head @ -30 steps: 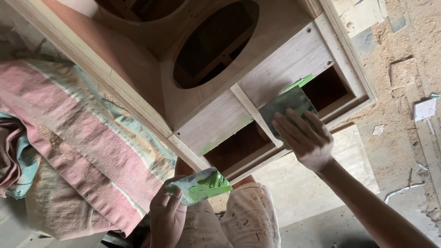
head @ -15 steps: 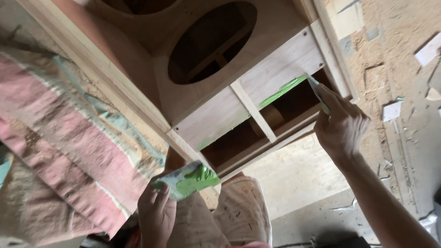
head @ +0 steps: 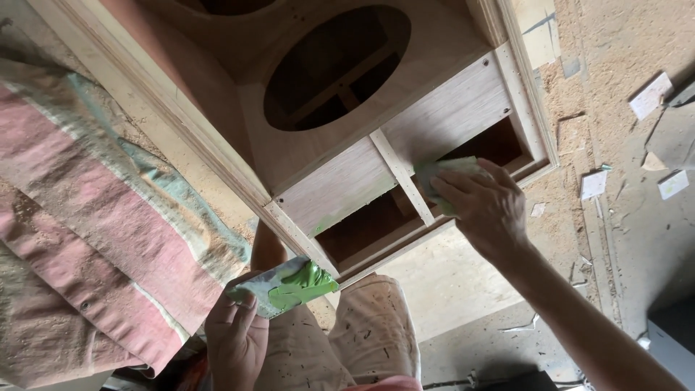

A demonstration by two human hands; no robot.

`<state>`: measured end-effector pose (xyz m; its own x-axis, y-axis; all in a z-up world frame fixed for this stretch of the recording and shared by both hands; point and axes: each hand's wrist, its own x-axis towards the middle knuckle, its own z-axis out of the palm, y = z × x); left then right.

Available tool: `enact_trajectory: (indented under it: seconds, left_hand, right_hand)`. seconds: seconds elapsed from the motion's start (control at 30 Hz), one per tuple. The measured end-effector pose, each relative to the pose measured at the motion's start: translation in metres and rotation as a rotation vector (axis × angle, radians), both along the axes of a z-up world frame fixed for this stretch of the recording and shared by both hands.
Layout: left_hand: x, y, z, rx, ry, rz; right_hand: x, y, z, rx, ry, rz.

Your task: The person applies wood putty to the seams and gaps of a wooden speaker enclosure using hand-held scrapers, smoothing the material across the surface.

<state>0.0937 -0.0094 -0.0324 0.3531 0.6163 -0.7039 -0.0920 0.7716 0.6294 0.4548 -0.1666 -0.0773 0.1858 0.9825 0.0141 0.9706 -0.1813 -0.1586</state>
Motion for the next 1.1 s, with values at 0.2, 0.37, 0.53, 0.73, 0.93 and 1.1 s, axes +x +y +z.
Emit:
enact_trajectory:
  seconds: [0.2, 0.37, 0.53, 0.73, 0.93, 1.1]
  left_hand:
    - [-0.019, -0.006, -0.016, 0.038, 0.083, 0.009]
    - [-0.016, -0.011, -0.013, 0.024, 0.152, -0.016]
    - [-0.008, -0.011, -0.017, 0.075, 0.124, -0.018]
    - [0.007, -0.011, -0.008, 0.067, 0.011, -0.036]
    - [0.003, -0.016, -0.008, 0.065, 0.038, -0.010]
    - [0.004, -0.016, -0.004, 0.064, -0.010, 0.038]
  right_hand:
    - [0.015, -0.020, -0.016, 0.193, -0.062, -0.119]
    - [-0.020, -0.037, -0.048, 0.072, 0.054, -0.097]
    - [-0.001, -0.031, -0.009, 0.071, 0.096, -0.124]
    - [0.036, 0.003, -0.014, 0.004, 0.118, -0.366]
    - [0.017, 0.011, -0.008, -0.109, 0.142, -0.215]
    - [0.015, 0.000, 0.003, -0.308, 0.180, -0.031]
